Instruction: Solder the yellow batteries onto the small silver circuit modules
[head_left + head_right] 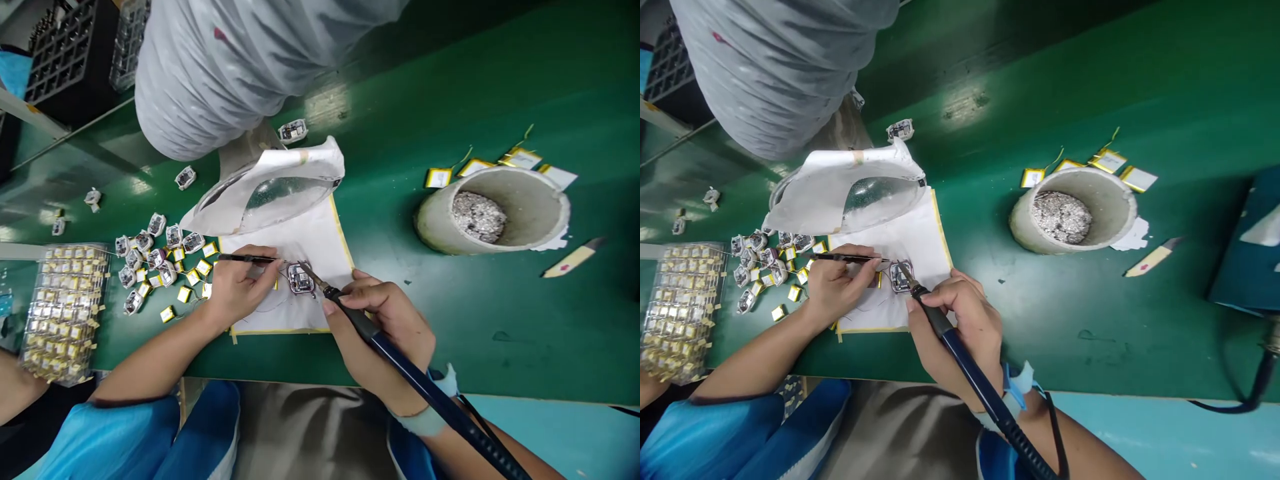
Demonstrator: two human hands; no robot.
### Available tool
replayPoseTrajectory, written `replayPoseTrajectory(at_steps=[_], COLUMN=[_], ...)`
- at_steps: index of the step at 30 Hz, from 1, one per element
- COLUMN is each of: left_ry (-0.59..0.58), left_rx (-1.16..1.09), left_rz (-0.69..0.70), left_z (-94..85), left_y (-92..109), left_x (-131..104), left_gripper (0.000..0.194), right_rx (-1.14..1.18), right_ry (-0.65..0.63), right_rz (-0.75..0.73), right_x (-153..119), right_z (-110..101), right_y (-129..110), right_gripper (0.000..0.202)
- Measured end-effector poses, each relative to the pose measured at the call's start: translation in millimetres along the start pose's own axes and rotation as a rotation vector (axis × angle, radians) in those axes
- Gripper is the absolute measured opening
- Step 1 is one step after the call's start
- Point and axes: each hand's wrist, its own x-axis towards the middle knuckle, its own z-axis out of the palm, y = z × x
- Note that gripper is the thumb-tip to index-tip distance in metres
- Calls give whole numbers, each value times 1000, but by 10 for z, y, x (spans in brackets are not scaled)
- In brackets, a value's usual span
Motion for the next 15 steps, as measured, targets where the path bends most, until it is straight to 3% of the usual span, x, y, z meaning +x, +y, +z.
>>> replayPoseTrajectory(at_steps=[4, 9, 15], left_ry=[-7, -28, 17], left_rx=[53, 59, -61], left_rz=[-60, -95, -74], left_z=[60, 72, 57], left_y=[-13, -44, -68], left_x=[17, -13, -92], left_gripper=[26, 44, 24], right_rx=[-16, -14, -6], right_ry=[-1, -2, -12], right_rz=[6, 14, -2], right_x=[5, 13, -2], right_z=[-9, -26, -23], right_y=[-6, -25, 4], right_gripper=[22, 22, 24])
